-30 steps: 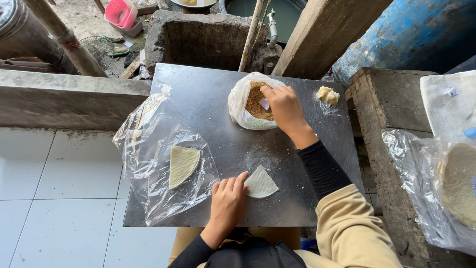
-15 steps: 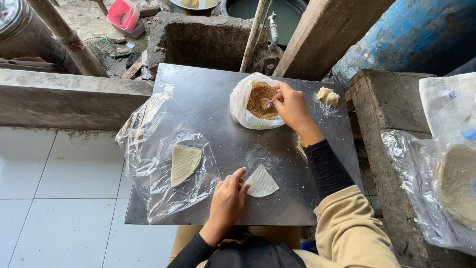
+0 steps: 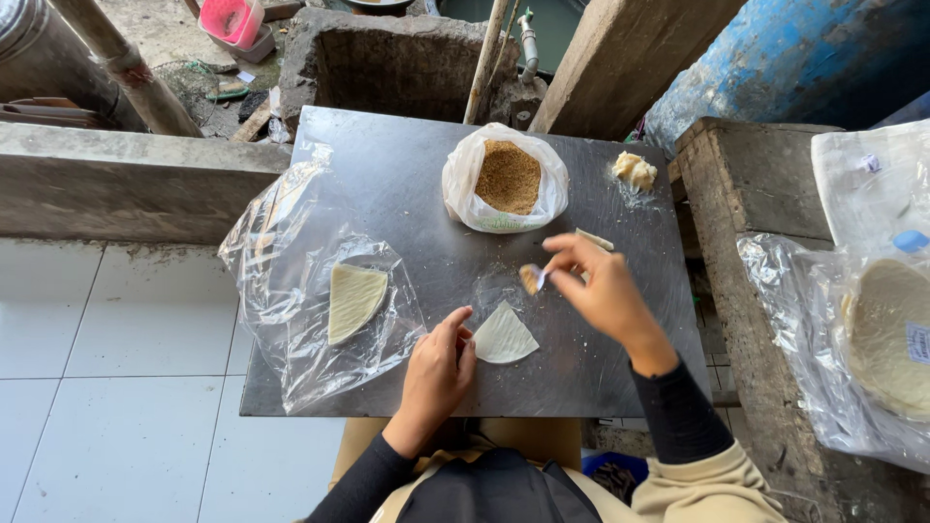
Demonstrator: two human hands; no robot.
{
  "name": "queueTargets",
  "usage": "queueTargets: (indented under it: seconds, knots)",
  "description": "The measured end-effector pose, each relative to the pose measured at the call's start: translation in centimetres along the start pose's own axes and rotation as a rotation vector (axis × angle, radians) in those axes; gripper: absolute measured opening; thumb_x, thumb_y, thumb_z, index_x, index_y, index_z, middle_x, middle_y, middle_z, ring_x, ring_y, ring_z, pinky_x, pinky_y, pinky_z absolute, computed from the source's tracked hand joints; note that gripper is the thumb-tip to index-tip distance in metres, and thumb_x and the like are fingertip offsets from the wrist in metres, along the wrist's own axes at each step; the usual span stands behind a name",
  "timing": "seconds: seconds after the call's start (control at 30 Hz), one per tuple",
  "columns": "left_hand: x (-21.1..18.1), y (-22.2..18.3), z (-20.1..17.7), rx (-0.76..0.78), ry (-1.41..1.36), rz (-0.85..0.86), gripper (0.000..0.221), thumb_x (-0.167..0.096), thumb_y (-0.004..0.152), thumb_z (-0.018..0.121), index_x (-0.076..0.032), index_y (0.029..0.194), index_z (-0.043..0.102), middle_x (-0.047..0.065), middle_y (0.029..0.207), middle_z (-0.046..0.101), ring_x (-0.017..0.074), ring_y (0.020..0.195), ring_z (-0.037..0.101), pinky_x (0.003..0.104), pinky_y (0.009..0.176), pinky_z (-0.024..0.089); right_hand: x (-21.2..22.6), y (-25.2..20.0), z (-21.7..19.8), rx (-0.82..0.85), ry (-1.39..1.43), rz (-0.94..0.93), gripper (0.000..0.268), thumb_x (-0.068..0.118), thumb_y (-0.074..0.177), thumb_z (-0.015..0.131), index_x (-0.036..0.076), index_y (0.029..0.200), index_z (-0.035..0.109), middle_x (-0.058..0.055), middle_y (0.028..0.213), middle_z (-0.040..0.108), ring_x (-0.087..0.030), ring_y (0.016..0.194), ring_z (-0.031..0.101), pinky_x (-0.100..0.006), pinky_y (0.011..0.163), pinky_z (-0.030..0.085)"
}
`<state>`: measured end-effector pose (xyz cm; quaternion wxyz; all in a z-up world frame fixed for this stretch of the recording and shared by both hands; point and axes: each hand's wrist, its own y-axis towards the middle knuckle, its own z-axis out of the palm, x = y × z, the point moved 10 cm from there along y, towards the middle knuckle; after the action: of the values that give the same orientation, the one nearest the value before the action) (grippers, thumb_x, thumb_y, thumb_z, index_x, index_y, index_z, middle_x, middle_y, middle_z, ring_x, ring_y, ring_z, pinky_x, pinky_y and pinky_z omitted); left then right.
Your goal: The person prepares small dough-based pastries by placing a piece of dough on a plastic sheet, adding a spoonful of filling from a bag, and rolling the dough into a cylindrical shape before placing the finished item into a blue container.
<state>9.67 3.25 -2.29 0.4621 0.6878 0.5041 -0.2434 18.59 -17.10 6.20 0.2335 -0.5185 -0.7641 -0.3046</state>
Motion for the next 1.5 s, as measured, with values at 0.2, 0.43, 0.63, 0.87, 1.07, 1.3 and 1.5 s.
queueTargets:
  seconds: [0.2,0.43,0.63,0.87,1.07,1.3,1.5]
  knots:
    - [0.3,-0.1,0.0,0.01,-0.024,-0.019,0.048,-0.003,0.089,0.066,-0.004,0.135,0.052,0.011,0.096,0.071,0.0301,0.086,0.069,0.04,0.08,0.052,4.4,-4.7,5.6,0.094,-0.167,-0.355,0.037,0.001,0.088,0.068,0.003,0.124,0.066,-0.009,0.093,0.074,-0.023,0.089,0.07,-0.034,0.083,0.053]
    - [0.1,-0.4,-0.4,-0.019,-0.033,-0.012,0.041,-0.003,0.094,0.062,-0.004,0.134,0.053,0.013,0.096,0.072,0.0327,0.085,0.069,0.042,0.078,0.053,9.2,-8.3,8.8,0.135,-0.659,-0.807,0.039,0.008,0.086,0.066,0.002,0.124,0.067,-0.005,0.09,0.069,-0.02,0.087,0.066,-0.033,0.088,0.052]
    - [0.1,-0.4,-0.6,-0.016,-0.082,-0.049,0.037,-0.003,0.097,0.058,-0.005,0.134,0.054,0.012,0.099,0.074,0.0295,0.086,0.072,0.039,0.077,0.055,9.0,-9.1,7.5,0.13,-0.721,-0.805,0.039,0.009,0.086,0.067,0.0,0.124,0.066,-0.004,0.091,0.069,-0.018,0.088,0.065,-0.032,0.089,0.052]
    - [-0.6,-0.4,0.1,-0.017,-0.174,-0.039,0.043,-0.001,0.093,0.064,-0.005,0.135,0.054,0.013,0.102,0.074,0.0266,0.092,0.075,0.037,0.079,0.059,5.3,-7.4,3.9,0.122,-0.529,-0.527,0.038,0.004,0.086,0.069,0.0,0.123,0.065,-0.009,0.098,0.072,-0.021,0.09,0.068,-0.035,0.089,0.052]
    - [-1.5,-0.3,1.9,0.049,-0.071,0.064,0.05,-0.002,0.089,0.068,-0.007,0.136,0.052,0.01,0.101,0.074,0.0263,0.093,0.072,0.039,0.084,0.053,-1.4,0.5,-2.7,-0.248,-0.081,-0.155,0.032,-0.002,0.097,0.061,-0.003,0.129,0.057,-0.013,0.101,0.077,-0.022,0.087,0.077,-0.034,0.078,0.063]
    - [-0.7,0.1,2.8,0.062,-0.008,0.036,0.051,-0.006,0.088,0.071,-0.008,0.136,0.054,0.008,0.1,0.073,0.0248,0.093,0.071,0.038,0.086,0.052,-4.2,10.0,0.4,-0.378,-0.131,-0.059,0.029,-0.001,0.091,0.069,0.001,0.119,0.062,-0.011,0.087,0.077,-0.017,0.075,0.074,-0.03,0.066,0.058]
    - [-0.5,0.3,3.2,0.067,0.053,0.075,0.05,-0.009,0.089,0.072,-0.008,0.136,0.054,0.007,0.098,0.073,0.0239,0.094,0.071,0.037,0.087,0.049,-2.3,5.1,1.6,-0.325,0.019,-0.014,0.029,0.004,0.094,0.072,0.001,0.12,0.06,-0.007,0.082,0.07,-0.014,0.071,0.067,-0.031,0.062,0.053]
